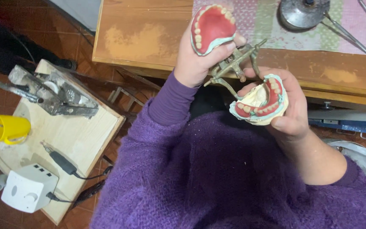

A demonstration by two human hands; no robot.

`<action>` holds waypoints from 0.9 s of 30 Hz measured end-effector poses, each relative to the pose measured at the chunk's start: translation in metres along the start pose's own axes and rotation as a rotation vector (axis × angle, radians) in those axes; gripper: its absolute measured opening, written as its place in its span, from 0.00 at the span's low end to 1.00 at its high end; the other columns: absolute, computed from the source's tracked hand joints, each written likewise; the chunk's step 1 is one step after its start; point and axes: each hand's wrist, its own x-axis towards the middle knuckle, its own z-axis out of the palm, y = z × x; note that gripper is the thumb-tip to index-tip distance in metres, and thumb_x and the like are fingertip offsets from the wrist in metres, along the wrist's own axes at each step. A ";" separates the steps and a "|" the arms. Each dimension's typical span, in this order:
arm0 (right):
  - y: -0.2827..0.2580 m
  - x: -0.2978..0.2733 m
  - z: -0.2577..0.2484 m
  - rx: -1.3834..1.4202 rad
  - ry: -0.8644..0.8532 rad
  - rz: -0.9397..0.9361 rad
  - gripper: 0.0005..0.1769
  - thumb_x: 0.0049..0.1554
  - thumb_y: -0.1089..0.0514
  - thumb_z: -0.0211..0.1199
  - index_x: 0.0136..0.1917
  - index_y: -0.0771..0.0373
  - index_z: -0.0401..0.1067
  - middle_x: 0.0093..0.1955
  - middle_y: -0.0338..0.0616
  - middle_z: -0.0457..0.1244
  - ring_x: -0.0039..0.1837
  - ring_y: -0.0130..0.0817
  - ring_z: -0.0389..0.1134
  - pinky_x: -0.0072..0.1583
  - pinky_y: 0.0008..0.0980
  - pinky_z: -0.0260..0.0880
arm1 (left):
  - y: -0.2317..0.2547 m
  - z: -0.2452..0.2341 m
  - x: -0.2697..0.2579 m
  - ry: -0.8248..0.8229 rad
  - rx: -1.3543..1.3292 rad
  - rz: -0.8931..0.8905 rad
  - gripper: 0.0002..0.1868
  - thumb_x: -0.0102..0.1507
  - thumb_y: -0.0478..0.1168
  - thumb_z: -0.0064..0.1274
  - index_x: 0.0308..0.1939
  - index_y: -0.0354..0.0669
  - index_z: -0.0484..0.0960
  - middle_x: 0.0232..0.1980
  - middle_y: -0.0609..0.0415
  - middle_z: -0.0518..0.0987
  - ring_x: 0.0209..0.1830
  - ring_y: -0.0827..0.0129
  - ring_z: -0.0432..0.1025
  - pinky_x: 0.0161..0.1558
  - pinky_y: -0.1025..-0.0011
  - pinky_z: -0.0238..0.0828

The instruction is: Shaping and adjusting a dental prosthesis on an articulator using tools and wax.

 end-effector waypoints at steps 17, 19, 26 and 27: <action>0.005 0.001 0.008 0.102 0.012 0.009 0.48 0.45 0.52 0.74 0.74 0.68 0.57 0.75 0.68 0.53 0.66 0.52 0.69 0.63 0.46 0.79 | 0.008 -0.002 -0.006 0.051 0.165 0.061 0.29 0.57 0.32 0.71 0.58 0.43 0.72 0.50 0.52 0.83 0.48 0.66 0.81 0.54 0.73 0.82; 0.006 0.002 0.010 0.035 -0.026 -0.006 0.48 0.46 0.51 0.74 0.74 0.64 0.57 0.77 0.65 0.51 0.67 0.50 0.68 0.63 0.44 0.79 | 0.016 0.003 -0.006 0.074 0.187 0.039 0.26 0.57 0.35 0.70 0.54 0.41 0.73 0.47 0.53 0.82 0.43 0.67 0.80 0.49 0.74 0.81; 0.006 0.000 0.007 0.057 -0.013 -0.017 0.49 0.46 0.51 0.74 0.74 0.68 0.57 0.77 0.66 0.53 0.66 0.49 0.69 0.62 0.44 0.80 | 0.018 -0.004 -0.007 -0.014 0.123 -0.053 0.16 0.60 0.37 0.65 0.49 0.42 0.80 0.44 0.55 0.85 0.43 0.69 0.81 0.49 0.74 0.82; 0.006 0.000 0.004 0.056 -0.006 -0.018 0.50 0.45 0.51 0.74 0.74 0.69 0.57 0.76 0.68 0.53 0.64 0.49 0.69 0.60 0.44 0.80 | 0.015 -0.009 -0.006 -0.117 0.064 -0.046 0.21 0.59 0.35 0.66 0.54 0.43 0.78 0.49 0.54 0.83 0.48 0.67 0.80 0.53 0.70 0.82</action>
